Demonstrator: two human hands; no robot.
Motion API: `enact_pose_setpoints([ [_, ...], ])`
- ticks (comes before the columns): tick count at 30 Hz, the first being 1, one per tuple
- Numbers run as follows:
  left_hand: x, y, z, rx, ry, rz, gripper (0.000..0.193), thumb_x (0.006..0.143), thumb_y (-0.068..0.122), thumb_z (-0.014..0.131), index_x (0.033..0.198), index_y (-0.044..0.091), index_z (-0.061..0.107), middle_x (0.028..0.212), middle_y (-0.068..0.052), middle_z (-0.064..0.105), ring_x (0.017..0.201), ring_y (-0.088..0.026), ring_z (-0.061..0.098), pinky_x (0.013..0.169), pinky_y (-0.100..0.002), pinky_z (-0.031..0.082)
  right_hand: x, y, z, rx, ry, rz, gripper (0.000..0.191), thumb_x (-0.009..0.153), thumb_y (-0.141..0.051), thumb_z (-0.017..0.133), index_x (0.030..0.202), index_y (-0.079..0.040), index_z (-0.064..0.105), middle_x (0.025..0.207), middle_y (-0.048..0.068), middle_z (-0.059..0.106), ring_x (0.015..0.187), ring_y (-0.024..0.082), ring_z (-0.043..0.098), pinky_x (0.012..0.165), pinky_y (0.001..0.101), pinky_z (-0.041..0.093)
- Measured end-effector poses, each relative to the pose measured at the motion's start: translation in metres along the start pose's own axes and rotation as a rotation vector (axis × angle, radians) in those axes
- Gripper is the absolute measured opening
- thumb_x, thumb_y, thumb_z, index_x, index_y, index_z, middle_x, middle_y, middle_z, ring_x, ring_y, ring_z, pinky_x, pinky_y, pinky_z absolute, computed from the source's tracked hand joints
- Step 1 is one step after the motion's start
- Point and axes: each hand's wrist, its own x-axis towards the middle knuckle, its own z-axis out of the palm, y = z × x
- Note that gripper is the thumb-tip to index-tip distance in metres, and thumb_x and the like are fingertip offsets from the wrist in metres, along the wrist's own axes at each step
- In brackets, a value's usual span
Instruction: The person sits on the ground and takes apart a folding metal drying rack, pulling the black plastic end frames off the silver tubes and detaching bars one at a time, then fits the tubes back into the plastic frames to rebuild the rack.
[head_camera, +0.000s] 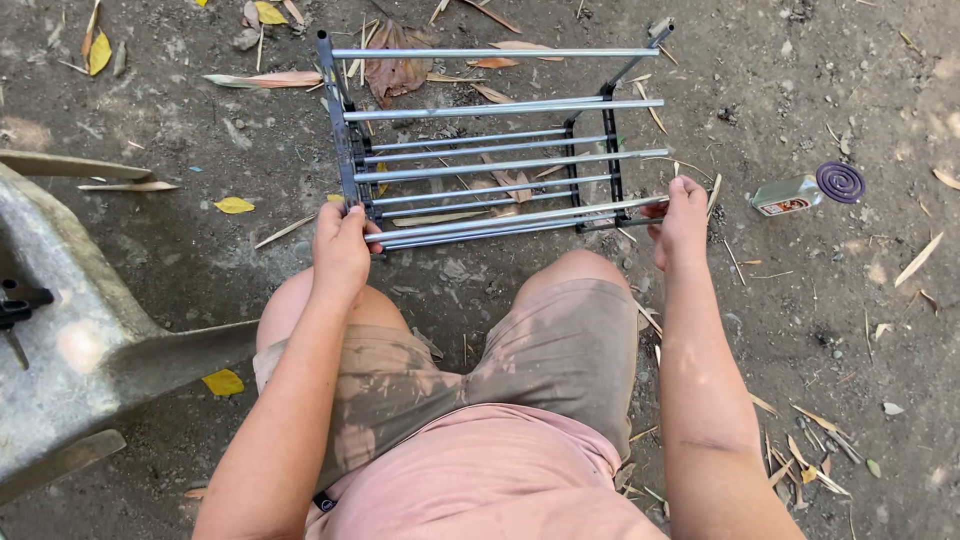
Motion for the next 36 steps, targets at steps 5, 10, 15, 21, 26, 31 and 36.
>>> enact_pose_setpoints([
  [5,0.020,0.020,-0.004,-0.012,-0.034,-0.062,0.019,0.103,0.018,0.051,0.114,0.002,0.054,0.077,-0.006,0.064,0.063,-0.011,0.058,0.056,-0.027,0.049,-0.039,-0.043,0.003,-0.825,0.330,-0.831,0.072,0.092,-0.021,0.080,0.149,0.000,0.043,0.131,0.019,0.060,0.119,0.039,0.057,0.095,0.0512,0.043],
  [10,0.032,0.047,0.012,-0.036,0.046,-0.081,0.026,0.105,0.028,0.043,0.120,0.007,0.049,0.078,0.002,0.060,0.064,-0.009,0.062,0.048,-0.030,0.055,-0.076,-0.093,0.090,-0.795,-0.354,-1.163,0.050,0.086,-0.023,0.079,0.130,-0.011,0.060,0.130,0.012,0.063,0.124,0.033,0.059,0.105,0.0452,0.046],
  [15,0.024,0.045,0.024,-0.035,0.053,-0.040,0.033,0.108,0.030,0.038,0.117,0.004,0.057,0.065,-0.001,0.049,0.050,-0.010,0.047,0.042,-0.030,0.048,-0.088,-0.088,0.177,-0.915,-0.630,-1.296,0.040,0.081,-0.023,0.080,0.114,-0.010,0.062,0.109,0.010,0.066,0.104,0.032,0.063,0.085,0.0468,0.046],
  [21,0.029,0.035,0.020,-0.024,0.033,0.012,0.032,0.108,0.027,0.037,0.116,0.004,0.058,0.065,0.000,0.048,0.050,-0.008,0.046,0.042,-0.030,0.050,-0.069,-0.066,0.196,-0.699,-0.687,-1.282,0.023,0.089,-0.019,0.077,0.098,-0.009,0.058,0.093,0.010,0.064,0.086,0.034,0.065,0.069,0.0450,0.051],
  [26,0.031,0.030,0.023,-0.020,0.027,0.022,0.032,0.108,0.026,0.036,0.115,0.003,0.058,0.065,0.000,0.049,0.050,-0.008,0.046,0.042,-0.030,0.049,-0.062,-0.078,0.188,-0.693,-0.697,-1.447,0.021,0.091,-0.019,0.078,0.087,-0.009,0.059,0.082,0.009,0.063,0.074,0.034,0.064,0.061,0.0479,0.048],
  [31,0.031,0.028,0.021,-0.012,0.020,0.025,0.032,0.109,0.027,0.036,0.115,0.004,0.058,0.065,0.000,0.049,0.051,-0.007,0.046,0.042,-0.029,0.050,-0.068,-0.092,0.184,-0.742,-0.753,-1.364,0.026,0.094,-0.025,0.078,0.084,-0.009,0.059,0.076,0.009,0.065,0.070,0.034,0.063,0.058,0.0452,0.047],
  [36,0.028,0.028,0.022,0.003,-0.001,0.009,0.032,0.109,0.027,0.036,0.115,0.004,0.059,0.066,0.001,0.049,0.051,-0.007,0.047,0.043,-0.028,0.050,-0.046,-0.109,0.190,-0.746,-1.219,-0.685,0.025,0.095,-0.026,0.076,0.087,-0.005,0.064,0.074,0.008,0.069,0.067,0.022,0.064,0.059,0.0360,0.048],
])
